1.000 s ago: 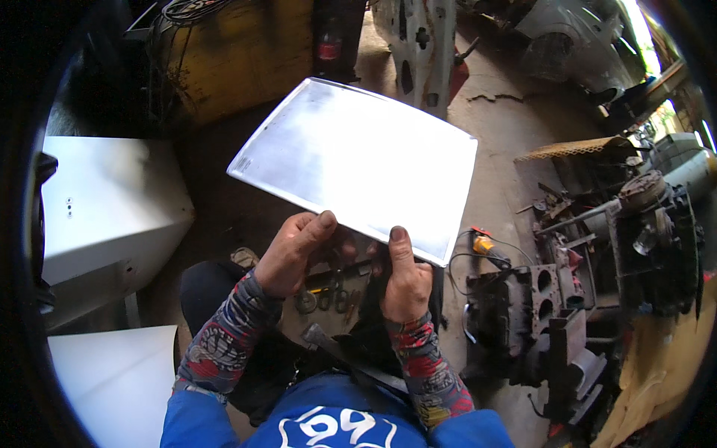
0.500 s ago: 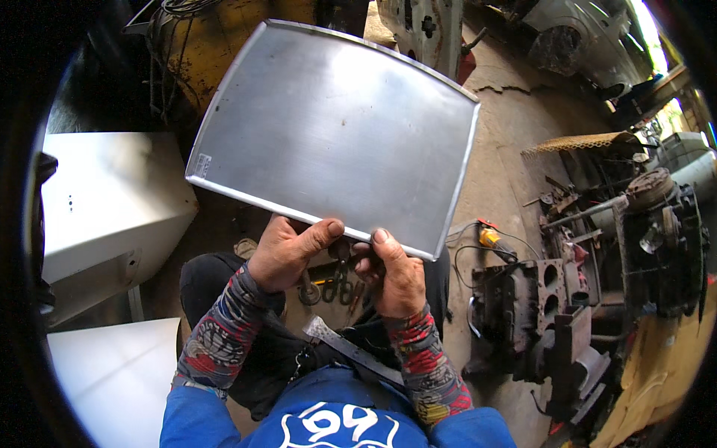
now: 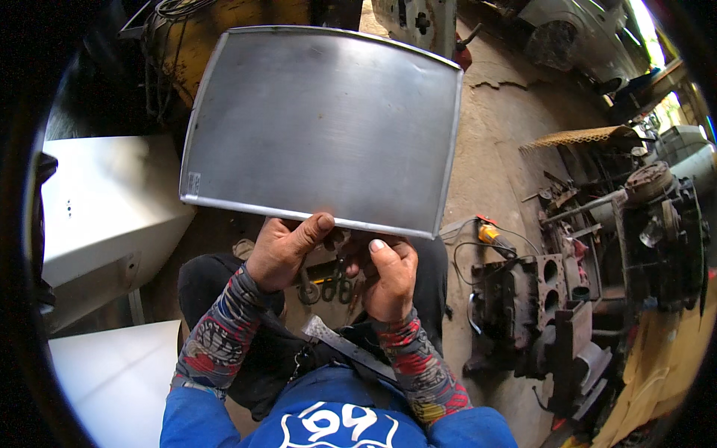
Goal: The person holds a rectangular metal panel and uses a metal file to smooth its edges. They then use tin snips to trim a small section of the panel's edge and continue filing the edge.
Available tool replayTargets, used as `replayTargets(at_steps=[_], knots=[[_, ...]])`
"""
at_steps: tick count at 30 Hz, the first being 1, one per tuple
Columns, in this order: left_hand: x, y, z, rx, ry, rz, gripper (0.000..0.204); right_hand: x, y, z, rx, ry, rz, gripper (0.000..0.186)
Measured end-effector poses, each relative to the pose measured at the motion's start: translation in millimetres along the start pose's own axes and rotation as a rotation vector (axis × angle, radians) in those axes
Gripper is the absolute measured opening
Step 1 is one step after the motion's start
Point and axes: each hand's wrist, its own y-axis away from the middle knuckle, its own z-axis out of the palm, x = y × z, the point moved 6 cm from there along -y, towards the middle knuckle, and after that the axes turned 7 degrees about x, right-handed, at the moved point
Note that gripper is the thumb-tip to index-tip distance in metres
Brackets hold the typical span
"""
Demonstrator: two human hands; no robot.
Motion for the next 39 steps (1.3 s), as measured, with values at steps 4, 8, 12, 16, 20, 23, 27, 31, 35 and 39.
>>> replayTargets(at_steps=[4, 8, 12, 16, 20, 23, 27, 31, 35, 39], knots=[[4.2, 0.6, 4.8, -0.048, 0.062, 0.065, 0.033, 0.5, -3.5, -2.9, 0.122, -0.025, 0.01, 0.022], [0.5, 1.0, 8.0, -0.039, 0.065, 0.059, 0.031, 4.9, -6.1, -1.7, 0.15, -0.096, 0.091, 0.017], [-6.5, -0.5, 7.5, -0.034, 0.005, 0.017, 0.031, 12.4, -9.7, -2.1, 0.159, -0.175, 0.172, 0.012], [-8.0, -2.3, 7.2, 0.01, 0.049, 0.081, 0.027, 22.8, -12.5, -5.5, 0.2, -0.245, 0.231, 0.014], [-4.1, -2.1, 7.9, 0.034, -0.026, 0.183, 0.024, 31.2, -17.8, -9.4, 0.243, -0.132, 0.262, 0.017], [-5.8, -2.6, 6.7, 0.034, -0.06, 0.124, 0.022, 34.8, -19.2, -9.3, 0.272, -0.186, 0.3, 0.02], [-5.9, -5.6, 4.4, 0.024, 0.027, 0.071, 0.023, 32.9, -16.6, -7.9, 0.189, -0.199, 0.339, 0.018], [-0.8, -6.2, -4.1, 0.078, 0.0, 0.126, 0.026, 23.3, -8.1, -17.8, 0.01, -0.194, 0.297, 0.032], [1.7, -5.5, -9.7, 0.012, 0.025, 0.088, 0.028, -7.4, -17.2, -58.3, 0.08, -0.408, 0.191, 0.067], [4.5, -3.0, -8.8, -0.125, 0.051, -0.002, 0.024, -77.2, -49.0, -86.0, -0.048, -0.39, -0.002, 0.087]])
